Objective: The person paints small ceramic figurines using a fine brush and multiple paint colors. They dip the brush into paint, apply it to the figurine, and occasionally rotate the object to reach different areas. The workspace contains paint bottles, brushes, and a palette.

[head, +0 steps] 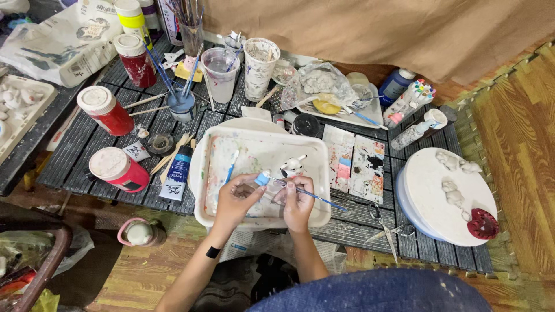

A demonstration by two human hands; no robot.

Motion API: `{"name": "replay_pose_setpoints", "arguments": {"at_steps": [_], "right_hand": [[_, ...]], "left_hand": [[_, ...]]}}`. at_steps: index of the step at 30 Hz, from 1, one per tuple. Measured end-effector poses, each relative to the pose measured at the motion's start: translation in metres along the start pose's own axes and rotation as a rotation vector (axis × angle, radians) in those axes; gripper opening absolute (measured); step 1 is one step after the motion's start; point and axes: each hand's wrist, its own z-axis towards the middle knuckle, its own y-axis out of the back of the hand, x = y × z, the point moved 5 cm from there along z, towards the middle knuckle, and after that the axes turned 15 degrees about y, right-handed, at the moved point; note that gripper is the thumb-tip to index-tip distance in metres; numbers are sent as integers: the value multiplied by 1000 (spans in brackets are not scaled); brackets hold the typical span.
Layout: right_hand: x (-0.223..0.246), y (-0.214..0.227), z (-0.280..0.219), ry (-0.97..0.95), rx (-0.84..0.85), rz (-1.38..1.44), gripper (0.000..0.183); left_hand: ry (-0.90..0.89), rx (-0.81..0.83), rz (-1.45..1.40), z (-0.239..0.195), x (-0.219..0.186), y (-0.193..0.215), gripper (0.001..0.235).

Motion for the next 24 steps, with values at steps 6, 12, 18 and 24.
{"name": "replay_pose_setpoints", "arguments": {"at_steps": [6, 12, 18, 24], "right_hand": [[3, -2, 2, -6, 6, 4, 9], [2, -2, 4, -24, -2, 22, 8], [6, -5, 5, -18, -2, 28, 8], [-1, 9, 2, -33, -69, -63, 7]], "left_hand": [[15, -4, -7, 2, 5, 1, 37], [31, 3, -19, 5, 9, 1, 37], [6, -7, 10, 3, 3, 1, 37], [19, 21, -41, 4, 7, 1, 37]]}}
